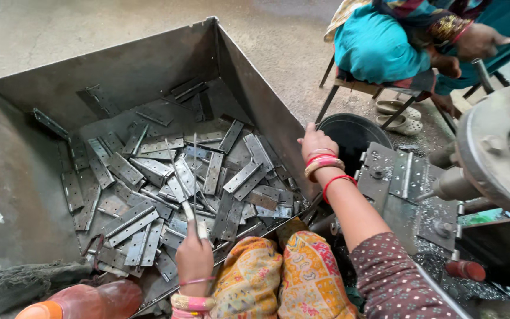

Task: The person operates a drilling machine to create holes in metal hinge components, taking them from a bin and placing them into a fixture.

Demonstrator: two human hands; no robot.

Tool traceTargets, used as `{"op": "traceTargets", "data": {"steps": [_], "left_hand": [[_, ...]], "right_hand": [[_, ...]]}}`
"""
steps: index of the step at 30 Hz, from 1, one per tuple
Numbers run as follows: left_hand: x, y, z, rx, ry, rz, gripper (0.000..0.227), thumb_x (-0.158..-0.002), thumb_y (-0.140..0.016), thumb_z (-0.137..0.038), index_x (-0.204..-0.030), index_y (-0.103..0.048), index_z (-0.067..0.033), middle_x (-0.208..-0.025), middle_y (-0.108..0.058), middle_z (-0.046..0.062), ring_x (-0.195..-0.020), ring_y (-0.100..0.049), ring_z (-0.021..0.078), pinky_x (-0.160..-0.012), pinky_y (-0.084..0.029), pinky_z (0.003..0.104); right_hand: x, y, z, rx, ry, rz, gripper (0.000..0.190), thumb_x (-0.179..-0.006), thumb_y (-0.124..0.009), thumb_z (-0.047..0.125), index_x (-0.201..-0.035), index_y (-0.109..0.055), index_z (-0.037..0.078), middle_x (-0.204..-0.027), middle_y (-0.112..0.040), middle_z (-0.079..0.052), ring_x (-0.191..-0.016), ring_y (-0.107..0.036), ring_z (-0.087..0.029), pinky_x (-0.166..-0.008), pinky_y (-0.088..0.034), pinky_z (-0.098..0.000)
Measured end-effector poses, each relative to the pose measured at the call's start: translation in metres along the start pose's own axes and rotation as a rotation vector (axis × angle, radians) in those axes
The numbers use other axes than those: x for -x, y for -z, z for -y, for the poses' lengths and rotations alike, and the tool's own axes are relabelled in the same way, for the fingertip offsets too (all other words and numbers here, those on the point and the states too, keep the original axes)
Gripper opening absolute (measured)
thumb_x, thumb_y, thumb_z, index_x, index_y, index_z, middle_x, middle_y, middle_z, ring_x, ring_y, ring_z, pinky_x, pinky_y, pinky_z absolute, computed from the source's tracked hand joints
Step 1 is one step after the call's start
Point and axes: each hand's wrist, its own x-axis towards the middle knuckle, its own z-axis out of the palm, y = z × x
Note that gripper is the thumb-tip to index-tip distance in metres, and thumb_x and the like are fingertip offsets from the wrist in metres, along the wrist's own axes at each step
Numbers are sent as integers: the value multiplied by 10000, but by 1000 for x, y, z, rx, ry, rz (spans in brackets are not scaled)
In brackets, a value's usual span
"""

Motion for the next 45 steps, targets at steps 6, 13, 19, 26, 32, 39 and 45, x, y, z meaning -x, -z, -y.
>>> {"op": "traceTargets", "data": {"steps": [6,13,19,26,32,39,45], "left_hand": [[-19,-4,-88,540,-69,176,501,-1004,-593,-266,-1495,-552,-176,-676,-644,76,-579,-575,150,-539,-467,347],[-41,-63,-184,981,-155,395,442,-1005,-597,-198,-1433,-574,-88,-787,-628,7,-616,-539,78,-553,-468,277],[-60,-92,-241,1402,109,665,253,-1025,-581,-356,-1157,-562,-141,-832,-699,66,-603,-611,139,-517,-503,311],[-141,-91,-295,1430,32,832,386,-1020,-555,-425,-1209,-575,-89,-934,-756,171,-696,-729,236,-649,-616,362],[-174,-107,-209,702,-354,330,509,-989,-664,-456,-1332,-545,-100,-938,-740,176,-779,-721,280,-719,-592,396],[-131,-122,-79,-579,-730,134,765,-662,-873,-408,-1306,-565,-132,-1472,-532,124,-1247,-556,392,-943,-480,531],[-133,-125,-25,-465,-762,242,469,-832,-729,-231,-1292,-639,-222,-1351,-594,134,-1139,-624,388,-921,-529,486]], "right_hand": [[78,5,16,90,259,-550,818,-805,-718,376,-1516,-395,131,-1619,-290,-211,-1479,-290,-436,-1135,-281,-541],[285,-63,-61,-783,482,-359,487,-933,-683,130,-1385,-517,59,-1396,-551,-217,-1314,-531,-371,-1100,-419,-438],[386,-191,-121,-1333,252,459,436,-964,-648,146,-1376,-535,63,-1129,-761,-86,-952,-748,-123,-857,-624,-301],[417,-223,-114,-1213,342,459,391,-996,-689,169,-1354,-563,71,-1136,-768,-44,-916,-701,-93,-786,-555,-259],[427,-142,-96,-1067,380,349,404,-952,-684,202,-1328,-597,80,-1077,-768,-73,-919,-745,-177,-806,-587,-304],[421,-128,-87,-982,375,331,377,-942,-694,219,-1290,-631,88,-1042,-769,-108,-958,-761,-237,-846,-584,-340],[415,-154,-90,-1007,372,422,381,-954,-665,227,-1313,-601,114,-1056,-777,-80,-926,-783,-205,-837,-604,-331]]}}
